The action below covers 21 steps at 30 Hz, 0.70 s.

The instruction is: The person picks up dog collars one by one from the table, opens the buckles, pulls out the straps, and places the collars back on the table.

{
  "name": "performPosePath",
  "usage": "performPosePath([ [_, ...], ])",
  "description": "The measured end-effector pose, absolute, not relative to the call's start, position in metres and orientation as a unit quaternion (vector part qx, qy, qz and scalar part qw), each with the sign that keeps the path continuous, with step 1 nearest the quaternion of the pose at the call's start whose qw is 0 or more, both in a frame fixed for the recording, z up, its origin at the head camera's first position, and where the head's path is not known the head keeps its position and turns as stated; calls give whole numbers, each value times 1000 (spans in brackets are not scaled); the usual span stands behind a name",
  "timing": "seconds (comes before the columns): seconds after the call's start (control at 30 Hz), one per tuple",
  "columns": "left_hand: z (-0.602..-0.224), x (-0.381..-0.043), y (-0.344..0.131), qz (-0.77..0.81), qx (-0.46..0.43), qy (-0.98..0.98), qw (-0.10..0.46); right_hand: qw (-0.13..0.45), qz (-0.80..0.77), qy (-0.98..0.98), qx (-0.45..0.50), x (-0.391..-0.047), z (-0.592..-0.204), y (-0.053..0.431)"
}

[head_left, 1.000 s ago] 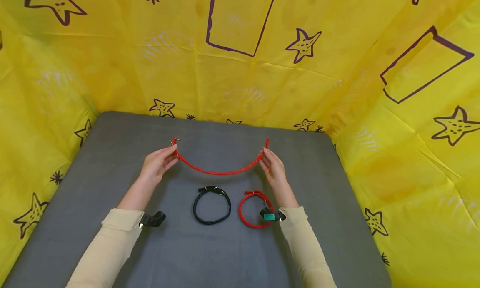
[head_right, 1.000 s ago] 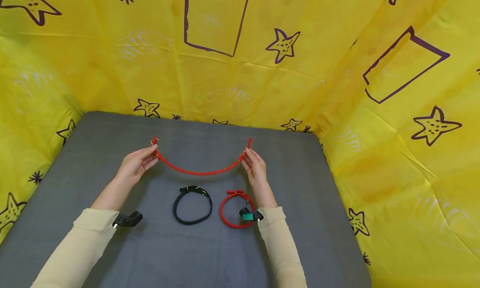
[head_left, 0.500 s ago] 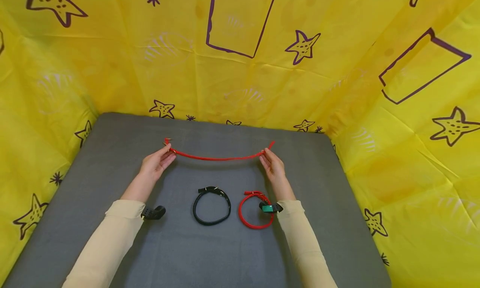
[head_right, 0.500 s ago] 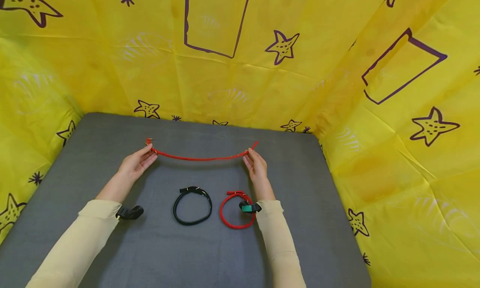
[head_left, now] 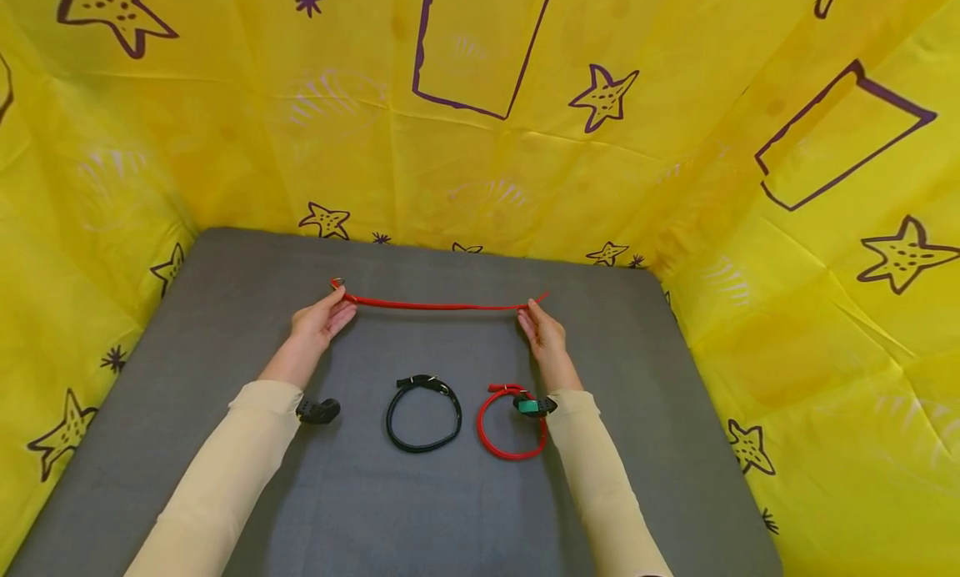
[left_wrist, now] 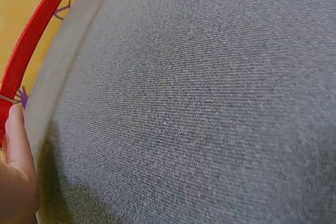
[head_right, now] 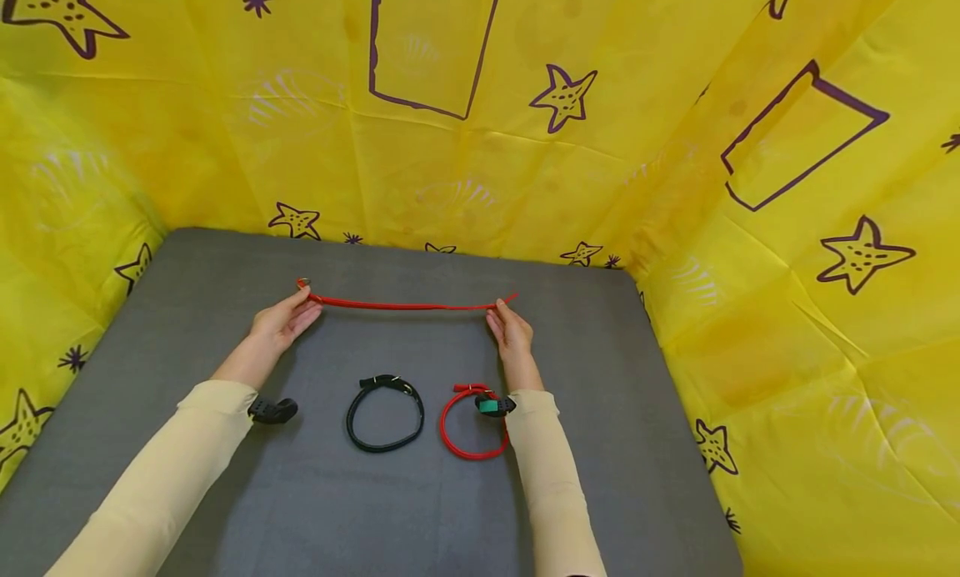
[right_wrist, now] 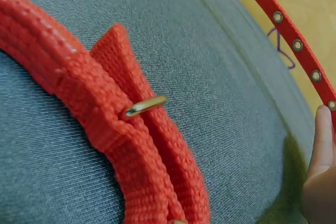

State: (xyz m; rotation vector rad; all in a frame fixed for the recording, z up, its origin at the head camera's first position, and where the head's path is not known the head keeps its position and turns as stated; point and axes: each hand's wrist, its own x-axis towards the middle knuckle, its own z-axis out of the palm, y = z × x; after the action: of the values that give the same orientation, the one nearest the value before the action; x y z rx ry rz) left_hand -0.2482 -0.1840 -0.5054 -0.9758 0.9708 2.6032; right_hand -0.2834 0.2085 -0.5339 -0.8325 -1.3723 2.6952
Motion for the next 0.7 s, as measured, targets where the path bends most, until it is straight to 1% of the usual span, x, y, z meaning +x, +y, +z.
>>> performPosePath([
  [0.27,-511,-260,-182,873,-347,328,96,17,849,-449,-278,-291,-542,208],
  [0.5,-511,-271,-178,855,-373,354,72,31,837,-462,-292,-297,-542,205],
  [0.7,-512,-276,-178,840,-390,371,66,42,821,-476,-311,-302,-545,203],
])
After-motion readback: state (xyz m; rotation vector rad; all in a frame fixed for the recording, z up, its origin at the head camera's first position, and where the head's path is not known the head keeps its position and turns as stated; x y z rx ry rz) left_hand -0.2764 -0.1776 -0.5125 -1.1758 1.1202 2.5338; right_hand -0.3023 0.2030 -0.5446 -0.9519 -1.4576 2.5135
